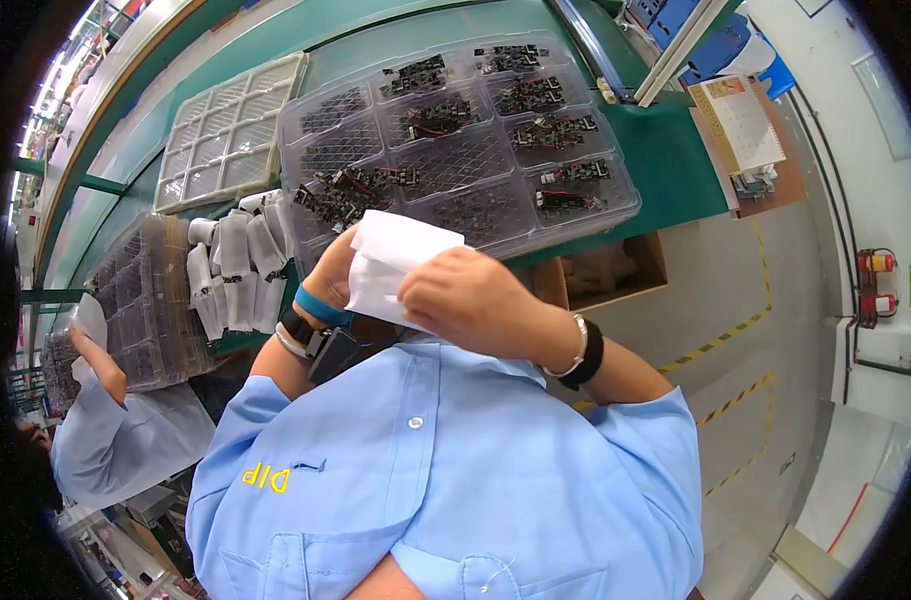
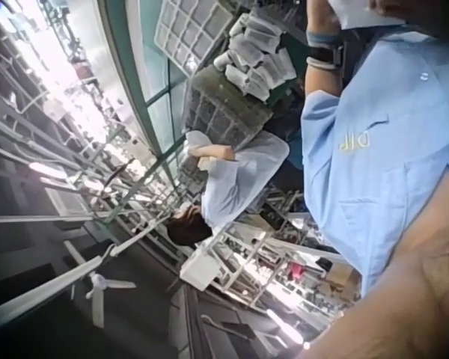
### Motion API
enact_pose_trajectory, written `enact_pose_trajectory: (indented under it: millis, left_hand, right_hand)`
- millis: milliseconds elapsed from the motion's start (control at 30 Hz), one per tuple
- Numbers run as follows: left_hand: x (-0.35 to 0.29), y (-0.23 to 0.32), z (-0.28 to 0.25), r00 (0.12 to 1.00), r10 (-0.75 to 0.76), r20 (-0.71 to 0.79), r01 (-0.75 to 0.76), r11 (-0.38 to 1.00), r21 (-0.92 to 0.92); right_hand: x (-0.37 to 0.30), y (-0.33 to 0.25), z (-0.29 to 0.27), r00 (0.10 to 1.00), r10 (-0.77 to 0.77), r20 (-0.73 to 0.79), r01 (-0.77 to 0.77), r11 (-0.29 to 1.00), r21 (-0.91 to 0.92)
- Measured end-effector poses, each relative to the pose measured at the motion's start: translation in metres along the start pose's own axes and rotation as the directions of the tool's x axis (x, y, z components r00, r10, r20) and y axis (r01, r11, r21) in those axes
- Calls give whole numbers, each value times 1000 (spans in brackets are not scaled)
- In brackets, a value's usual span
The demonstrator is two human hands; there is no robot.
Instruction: The person picks up a circuit board from a tray, wraps it in a foam sheet, and places it into a cardboard box, repeating this process before moving a plastic tray lid.
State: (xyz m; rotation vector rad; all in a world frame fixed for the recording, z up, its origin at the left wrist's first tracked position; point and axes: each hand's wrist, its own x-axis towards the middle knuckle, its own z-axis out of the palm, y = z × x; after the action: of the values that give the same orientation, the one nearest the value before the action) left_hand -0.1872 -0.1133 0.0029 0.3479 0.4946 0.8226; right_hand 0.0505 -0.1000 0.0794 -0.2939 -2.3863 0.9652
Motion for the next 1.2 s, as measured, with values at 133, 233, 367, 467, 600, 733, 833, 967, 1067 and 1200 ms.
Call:
enact_pose_trajectory:
  millis: [133,233,367,467,600,733,833,967,1067,1200]
  left_hand:
    - [20,-8,26,999,43,-20,-47,946,-320]
    - [40,-23,40,983,155,96,-106,914,-392]
    - [70,-25,68,984,-6,-179,-53,946,-320]
    - [94,-31,89,992,-61,-110,48,992,-117]
    - [109,-44,76,988,-12,-154,28,994,101]
    - [112,-51,69,947,106,-304,-50,981,187]
    - [106,-54,69,888,190,-420,-99,968,229]
    - [85,-66,84,775,303,-555,-146,940,309]
    - [80,-62,93,716,316,-623,-122,935,334]
    - [40,-76,97,570,435,-697,-205,897,392]
  right_hand:
    - [-29,15,12,971,-217,-103,165,912,-374]
    - [-46,17,-2,961,-161,-226,38,884,-467]
    - [-77,38,-24,950,-176,-259,24,865,-501]
    - [-122,46,-48,910,24,-413,-175,927,-331]
    - [-201,51,-76,673,446,-590,-601,795,-83]
    - [-295,101,-70,162,769,-618,-788,478,388]
    - [-348,177,-54,-102,830,-548,-864,199,463]
    - [-406,293,-12,-13,762,-647,-953,187,239]
    - [-471,366,20,237,800,-552,-970,159,-185]
    - [-431,395,21,446,710,-545,-884,446,-143]
